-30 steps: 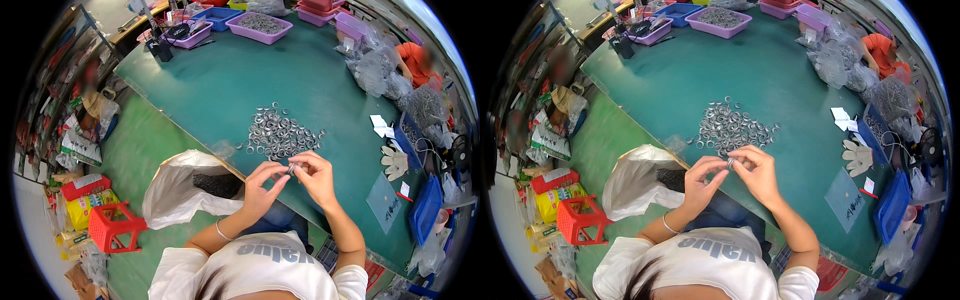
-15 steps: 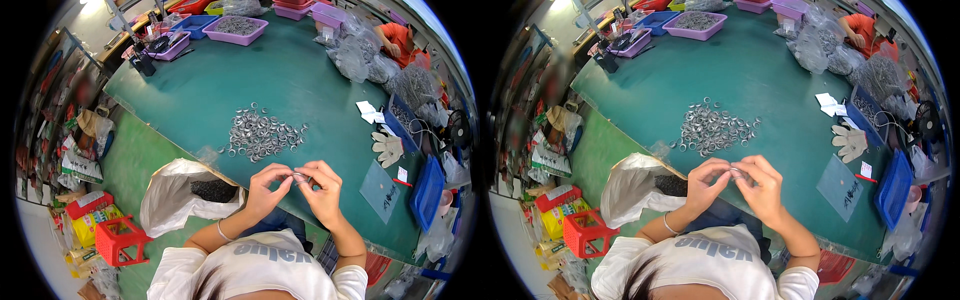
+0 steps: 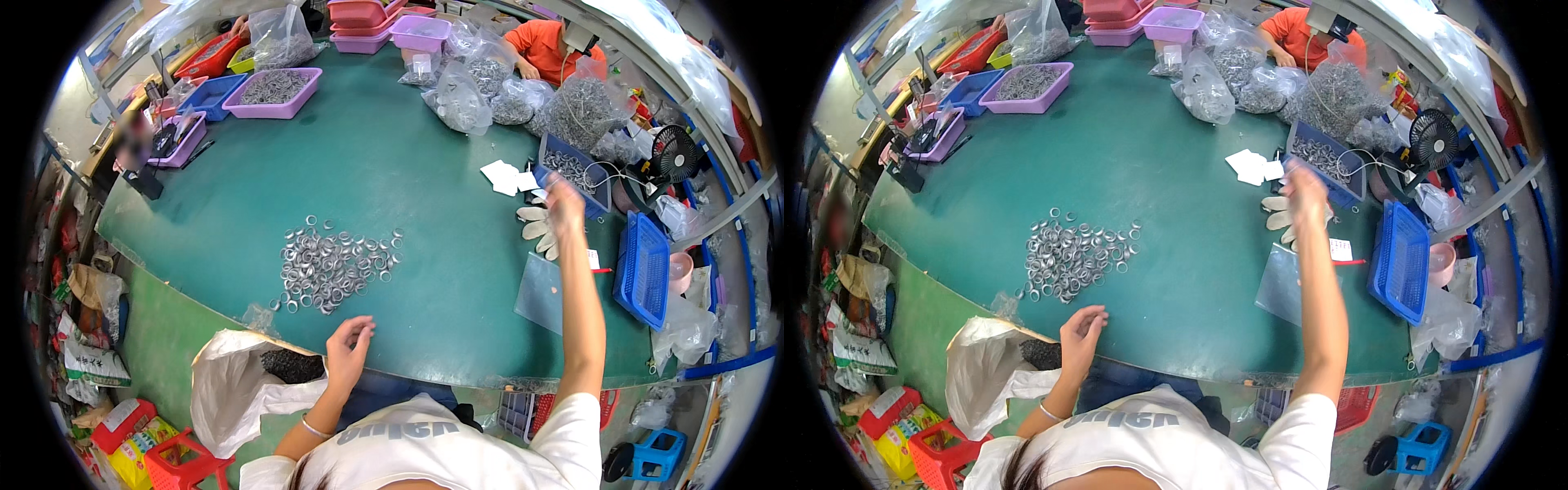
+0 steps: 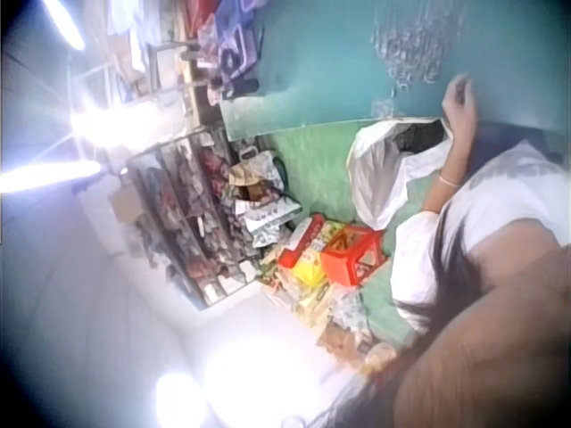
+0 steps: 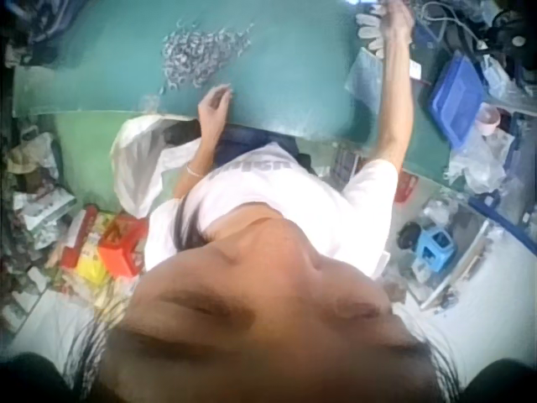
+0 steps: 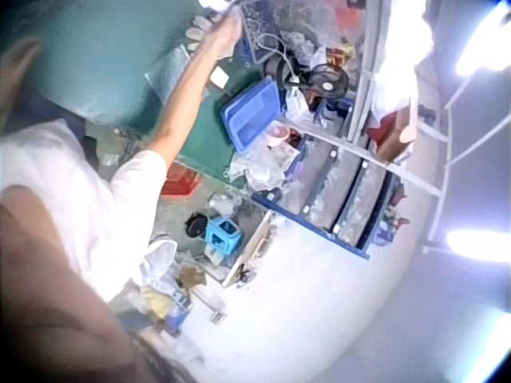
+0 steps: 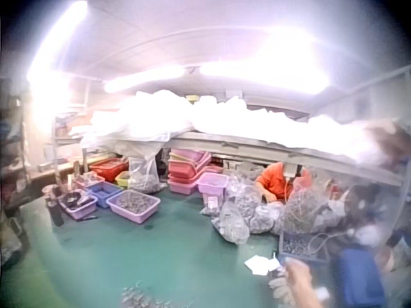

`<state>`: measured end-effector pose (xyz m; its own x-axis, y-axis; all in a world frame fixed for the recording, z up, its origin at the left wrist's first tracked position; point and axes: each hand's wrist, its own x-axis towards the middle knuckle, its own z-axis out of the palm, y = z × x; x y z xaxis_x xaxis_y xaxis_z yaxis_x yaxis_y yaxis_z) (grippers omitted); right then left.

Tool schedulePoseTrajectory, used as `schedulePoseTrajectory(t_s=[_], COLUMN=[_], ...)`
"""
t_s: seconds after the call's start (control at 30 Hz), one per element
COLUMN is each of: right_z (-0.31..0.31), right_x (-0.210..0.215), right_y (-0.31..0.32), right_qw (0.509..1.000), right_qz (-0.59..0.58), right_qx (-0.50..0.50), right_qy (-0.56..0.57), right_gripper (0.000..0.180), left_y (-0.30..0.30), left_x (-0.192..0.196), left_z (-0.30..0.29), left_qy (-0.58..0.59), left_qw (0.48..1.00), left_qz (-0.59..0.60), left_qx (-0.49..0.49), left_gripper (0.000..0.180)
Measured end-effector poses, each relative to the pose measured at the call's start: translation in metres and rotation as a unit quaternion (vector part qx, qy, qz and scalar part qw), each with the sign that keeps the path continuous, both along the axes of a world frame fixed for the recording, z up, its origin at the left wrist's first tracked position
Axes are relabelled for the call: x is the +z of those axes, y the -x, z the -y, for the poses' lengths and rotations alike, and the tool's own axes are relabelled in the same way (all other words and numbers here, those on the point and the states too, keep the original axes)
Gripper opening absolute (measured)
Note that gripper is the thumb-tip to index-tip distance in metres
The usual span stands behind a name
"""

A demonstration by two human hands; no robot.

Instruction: The person picks up small metal crescent-shaped parts from a bag, sorts through them on a green work surface, and later writes on a small slip of paper using a red pen.

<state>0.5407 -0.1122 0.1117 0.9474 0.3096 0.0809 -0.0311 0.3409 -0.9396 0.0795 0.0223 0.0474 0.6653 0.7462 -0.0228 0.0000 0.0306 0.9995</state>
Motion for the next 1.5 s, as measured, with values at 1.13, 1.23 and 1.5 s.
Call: schedulePoseTrajectory(t_s=[1.13, 1.23, 1.5], right_z=[-0.142, -0.148, -0.138], right_x=[-0.053, -0.049, -0.049], right_y=[0.276, 0.275, 0.253], right_qw=[0.69, 0.641, 0.787], right_qz=[0.541, 0.558, 0.442], right_qx=[0.244, 0.237, 0.258], right_qy=[0.414, 0.47, 0.343], right_gripper=[0.019, 0.024, 0.04], left_y=[0.086, 0.082, 0.088], left_x=[0.004, 0.009, -0.001], left_z=[0.019, 0.015, 0.026], left_qy=[0.105, 0.058, 0.137], left_qw=[0.993, 0.996, 0.987], left_qz=[0.06, 0.038, 0.037], left_qx=[-0.01, -0.062, -0.076], left_gripper=[0.023, 0.024, 0.024])
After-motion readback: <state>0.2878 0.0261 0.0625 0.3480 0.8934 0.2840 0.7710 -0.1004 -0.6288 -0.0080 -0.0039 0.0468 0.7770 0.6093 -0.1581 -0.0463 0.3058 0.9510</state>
